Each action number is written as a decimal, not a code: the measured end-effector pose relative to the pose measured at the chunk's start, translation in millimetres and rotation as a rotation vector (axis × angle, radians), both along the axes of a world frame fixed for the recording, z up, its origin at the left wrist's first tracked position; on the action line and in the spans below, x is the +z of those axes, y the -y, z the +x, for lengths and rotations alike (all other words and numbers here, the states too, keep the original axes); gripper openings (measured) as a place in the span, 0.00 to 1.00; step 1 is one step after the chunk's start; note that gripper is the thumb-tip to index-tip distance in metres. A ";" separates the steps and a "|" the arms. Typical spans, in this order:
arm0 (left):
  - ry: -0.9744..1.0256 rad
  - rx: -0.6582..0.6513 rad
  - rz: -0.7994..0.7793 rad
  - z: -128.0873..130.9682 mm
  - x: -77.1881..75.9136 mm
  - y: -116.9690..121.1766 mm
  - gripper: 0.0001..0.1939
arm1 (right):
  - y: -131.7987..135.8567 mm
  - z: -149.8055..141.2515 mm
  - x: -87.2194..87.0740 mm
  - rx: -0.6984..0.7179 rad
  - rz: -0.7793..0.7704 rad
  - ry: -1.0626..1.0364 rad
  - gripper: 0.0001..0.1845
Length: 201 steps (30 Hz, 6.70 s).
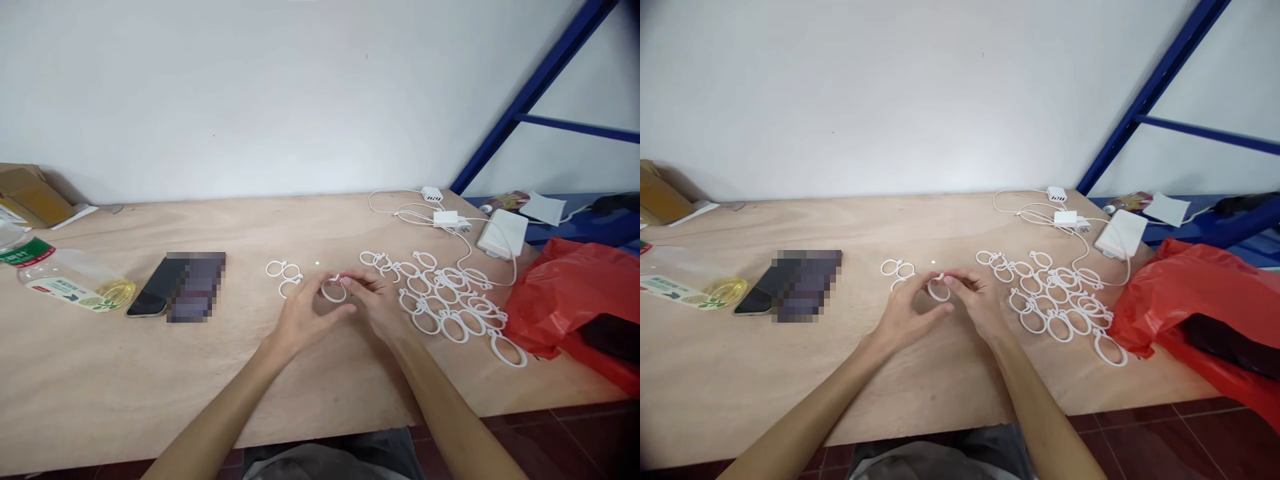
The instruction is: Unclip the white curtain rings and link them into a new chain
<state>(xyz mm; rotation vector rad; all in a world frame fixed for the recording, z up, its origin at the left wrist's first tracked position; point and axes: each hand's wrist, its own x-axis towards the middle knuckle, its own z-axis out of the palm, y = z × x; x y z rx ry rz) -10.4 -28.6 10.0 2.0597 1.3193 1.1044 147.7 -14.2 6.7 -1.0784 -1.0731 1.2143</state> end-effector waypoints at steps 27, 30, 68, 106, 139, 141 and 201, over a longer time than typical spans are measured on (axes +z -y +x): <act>0.136 -0.208 -0.230 1.5 3.1 6.2 0.12 | 4.7 -9.0 -4.0 0.106 0.057 0.105 0.11; 0.041 -0.186 -0.207 -3.3 4.6 1.6 0.14 | 3.3 -8.6 -5.0 -0.006 0.159 0.263 0.09; 0.483 -0.010 -0.344 4.7 -5.7 -14.1 0.25 | 3.3 -10.9 0.6 0.022 -0.021 -0.149 0.15; -0.291 0.167 0.126 -6.4 -29.1 -9.7 0.21 | -10.7 21.6 -13.8 -0.443 0.025 1.205 0.22; 1.106 -0.224 -0.763 1.2 1.6 -11.7 0.21 | 8.6 -17.5 -1.9 0.042 0.412 0.174 0.04; 1.042 -0.255 -0.697 0.2 1.3 -11.5 0.23 | 7.5 -16.0 -1.2 -0.028 0.280 0.115 0.08; 0.632 -0.074 -0.423 6.1 3.4 -10.1 0.23 | 7.3 -18.2 -1.8 0.139 0.191 0.052 0.11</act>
